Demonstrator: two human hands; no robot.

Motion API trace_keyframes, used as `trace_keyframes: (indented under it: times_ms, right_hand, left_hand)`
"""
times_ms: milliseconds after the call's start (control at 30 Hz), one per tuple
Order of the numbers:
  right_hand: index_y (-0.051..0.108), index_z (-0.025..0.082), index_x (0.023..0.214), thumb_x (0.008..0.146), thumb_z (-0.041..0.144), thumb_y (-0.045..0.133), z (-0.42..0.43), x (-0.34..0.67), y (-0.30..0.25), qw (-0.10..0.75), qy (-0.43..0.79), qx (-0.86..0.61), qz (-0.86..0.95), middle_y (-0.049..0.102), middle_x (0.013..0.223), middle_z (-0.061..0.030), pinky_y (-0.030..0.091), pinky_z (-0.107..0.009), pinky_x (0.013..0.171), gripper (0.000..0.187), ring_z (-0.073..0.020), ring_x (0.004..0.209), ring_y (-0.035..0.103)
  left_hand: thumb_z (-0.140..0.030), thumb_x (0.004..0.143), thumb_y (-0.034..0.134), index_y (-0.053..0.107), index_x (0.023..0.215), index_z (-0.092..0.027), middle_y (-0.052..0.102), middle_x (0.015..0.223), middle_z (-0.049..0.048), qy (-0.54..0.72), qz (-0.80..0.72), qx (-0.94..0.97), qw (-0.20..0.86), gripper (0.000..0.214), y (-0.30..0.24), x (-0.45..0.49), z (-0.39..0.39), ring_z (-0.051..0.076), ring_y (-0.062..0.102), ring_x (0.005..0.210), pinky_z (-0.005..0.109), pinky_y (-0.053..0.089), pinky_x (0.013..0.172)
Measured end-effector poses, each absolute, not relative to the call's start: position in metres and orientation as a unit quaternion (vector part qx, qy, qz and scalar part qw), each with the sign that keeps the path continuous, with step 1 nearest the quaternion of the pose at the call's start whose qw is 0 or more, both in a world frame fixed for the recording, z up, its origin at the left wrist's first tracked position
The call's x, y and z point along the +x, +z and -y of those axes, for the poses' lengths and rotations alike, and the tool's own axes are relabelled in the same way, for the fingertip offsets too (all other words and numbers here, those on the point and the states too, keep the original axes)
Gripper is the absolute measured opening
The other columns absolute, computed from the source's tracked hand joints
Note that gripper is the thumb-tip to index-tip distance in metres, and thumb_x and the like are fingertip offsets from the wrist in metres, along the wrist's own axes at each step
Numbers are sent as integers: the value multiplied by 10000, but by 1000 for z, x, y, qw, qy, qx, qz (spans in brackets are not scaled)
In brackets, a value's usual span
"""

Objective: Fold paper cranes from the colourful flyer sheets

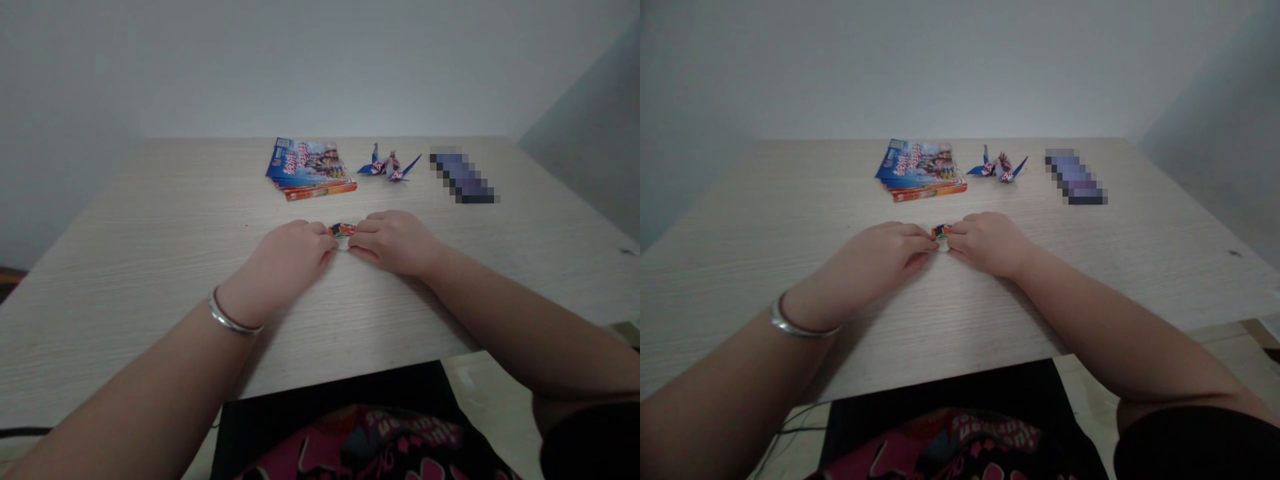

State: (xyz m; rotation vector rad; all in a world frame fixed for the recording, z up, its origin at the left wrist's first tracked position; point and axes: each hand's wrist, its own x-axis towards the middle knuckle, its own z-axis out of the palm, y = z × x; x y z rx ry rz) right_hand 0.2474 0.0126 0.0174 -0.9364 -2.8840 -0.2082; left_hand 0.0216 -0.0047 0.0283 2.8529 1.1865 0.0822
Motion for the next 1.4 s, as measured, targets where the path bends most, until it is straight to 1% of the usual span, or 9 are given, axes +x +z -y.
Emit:
trace_keyframes:
  times_ms: [133, 300, 433, 600, 700, 833, 1033, 1200, 1400]
  right_hand:
    - [777, 163, 919, 1009, 251, 557, -13, 247, 14, 74, -66, -304, 948, 770, 931, -90, 400, -334, 702, 254, -213, 845, 651]
    - [780, 180, 969, 993, 260, 558, -10, 244, 10, 104, -40, -334, 936, 771, 967, -89, 409, -343, 717, 237, -234, 896, 660]
    - [765, 178, 920, 959, 231, 558, -11, 239, 9, 123, 18, -371, 920, 762, 951, -89, 427, -338, 760, 217, -231, 905, 660]
    - [758, 177, 888, 911, 202, 579, -17, 236, 8, 163, 115, -389, 899, 742, 902, -80, 438, -324, 810, 182, -210, 879, 647]
    - [760, 179, 872, 900, 198, 600, -20, 235, 7, 175, 165, -412, 879, 718, 846, -51, 418, -301, 767, 163, -179, 811, 613]
    - [752, 177, 843, 889, 203, 625, -21, 234, 6, 178, 188, -433, 863, 687, 796, -31, 382, -286, 711, 138, -157, 752, 573]
    - [733, 187, 814, 861, 206, 655, -20, 234, 0, 215, 209, -439, 847, 681, 770, -16, 390, -284, 689, 93, -144, 719, 569]
    - [708, 196, 878, 834, 200, 699, -18, 233, -2, 253, 302, -468, 791, 700, 765, 7, 459, -273, 679, 45, -135, 690, 610]
    - [704, 195, 848, 844, 186, 698, -16, 230, 1, 235, 281, -484, 794, 711, 760, 5, 465, -273, 678, 12, -134, 693, 620]
  left_hand:
    - [-179, 993, 553, 791, 1031, -142, 753, 1038, 121, 56, -390, 919, 29, 244, 25, 26, 3, 264, 683, 989, 423, 541, 951]
    - [-191, 964, 595, 792, 927, -127, 728, 942, 118, 85, -390, 917, 19, 211, 18, 28, -1, 261, 660, 905, 413, 537, 885]
    - [-170, 957, 593, 797, 944, -119, 726, 948, 118, 107, -394, 912, 45, 211, 14, 28, -4, 250, 654, 902, 397, 530, 886]
    - [-147, 936, 587, 788, 890, -123, 712, 914, 107, 122, -407, 903, 69, 208, 15, 29, -4, 242, 641, 899, 383, 515, 881]
    - [-148, 926, 579, 760, 847, -116, 693, 871, 99, 141, -426, 890, 86, 200, 14, 29, -4, 231, 632, 871, 368, 501, 847]
    - [-215, 932, 599, 715, 775, -136, 651, 785, 62, 170, -448, 870, 121, 211, 11, 27, -5, 191, 583, 748, 334, 465, 742]
    - [-225, 941, 607, 710, 807, -135, 631, 774, 49, 178, -459, 862, 118, 191, 5, 27, -8, 181, 543, 721, 325, 439, 727]
    - [-230, 950, 600, 709, 841, -129, 627, 778, 52, 164, -474, 858, 107, 184, 4, 30, -8, 184, 536, 715, 329, 424, 713]
    - [-243, 961, 583, 698, 847, -142, 647, 785, 52, 147, -485, 858, 88, 191, 7, 29, -6, 183, 552, 711, 324, 441, 714]
